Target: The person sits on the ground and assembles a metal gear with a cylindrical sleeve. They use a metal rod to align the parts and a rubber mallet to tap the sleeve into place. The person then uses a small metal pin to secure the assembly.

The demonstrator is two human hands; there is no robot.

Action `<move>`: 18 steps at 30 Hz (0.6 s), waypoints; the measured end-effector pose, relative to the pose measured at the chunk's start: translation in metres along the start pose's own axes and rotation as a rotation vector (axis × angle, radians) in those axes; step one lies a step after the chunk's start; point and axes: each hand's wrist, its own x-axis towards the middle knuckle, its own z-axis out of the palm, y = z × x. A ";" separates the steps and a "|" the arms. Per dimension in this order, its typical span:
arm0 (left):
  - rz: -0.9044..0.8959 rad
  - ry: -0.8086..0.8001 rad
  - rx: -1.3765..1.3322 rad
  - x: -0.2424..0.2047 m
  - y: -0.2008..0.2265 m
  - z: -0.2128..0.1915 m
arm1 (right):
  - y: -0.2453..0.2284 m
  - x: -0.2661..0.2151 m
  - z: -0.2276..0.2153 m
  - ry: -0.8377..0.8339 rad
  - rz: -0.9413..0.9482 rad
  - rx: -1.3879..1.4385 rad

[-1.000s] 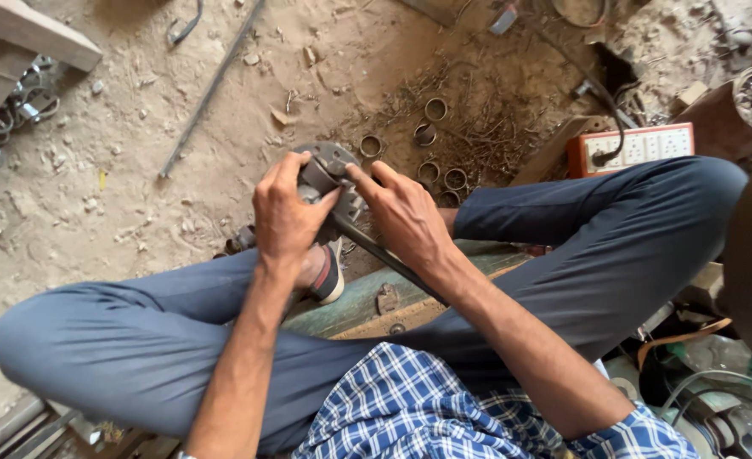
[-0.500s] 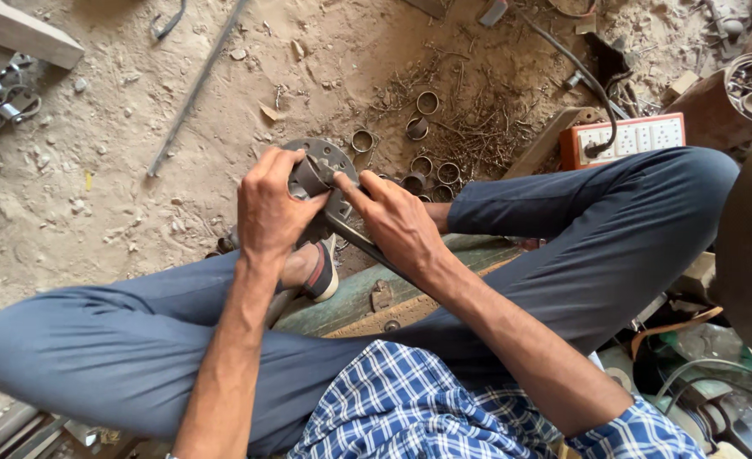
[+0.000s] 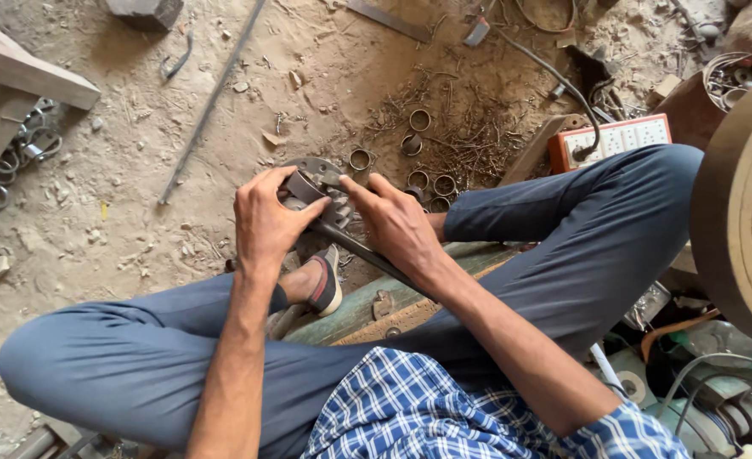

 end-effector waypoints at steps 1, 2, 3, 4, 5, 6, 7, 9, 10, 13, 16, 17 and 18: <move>0.034 0.011 0.022 -0.003 -0.001 -0.001 | -0.002 -0.002 -0.001 -0.005 0.019 0.028; 0.068 0.022 0.044 -0.005 -0.001 -0.002 | -0.003 -0.002 -0.001 -0.009 0.038 0.056; 0.059 0.023 0.053 -0.007 -0.001 -0.001 | -0.004 -0.002 -0.003 -0.039 -0.011 0.042; 0.049 0.024 0.062 -0.009 0.000 0.000 | -0.004 -0.001 -0.003 -0.069 -0.060 0.028; 0.042 0.025 0.070 -0.010 0.002 0.002 | -0.004 0.000 -0.005 -0.097 -0.107 0.012; 0.065 0.034 0.102 -0.010 0.003 0.005 | -0.004 0.001 -0.006 -0.105 -0.085 0.006; 0.081 0.040 0.137 -0.013 0.004 0.007 | -0.005 0.000 -0.004 -0.117 -0.062 0.004; 0.094 0.052 0.175 -0.015 0.003 0.010 | -0.005 -0.001 -0.001 -0.111 -0.071 -0.025; 0.090 0.058 0.179 -0.016 0.002 0.011 | -0.004 -0.002 0.001 -0.091 -0.103 -0.051; 0.102 0.045 0.147 -0.016 -0.002 0.012 | 0.002 -0.009 0.007 -0.074 -0.152 -0.094; 0.102 0.019 0.123 -0.013 -0.004 0.008 | 0.011 -0.008 0.011 -0.075 -0.208 -0.101; 0.104 0.011 0.117 -0.010 -0.004 0.007 | 0.014 -0.006 0.012 -0.070 -0.230 -0.105; 0.089 -0.009 0.127 -0.008 -0.004 0.006 | 0.016 -0.004 0.013 -0.053 -0.247 -0.105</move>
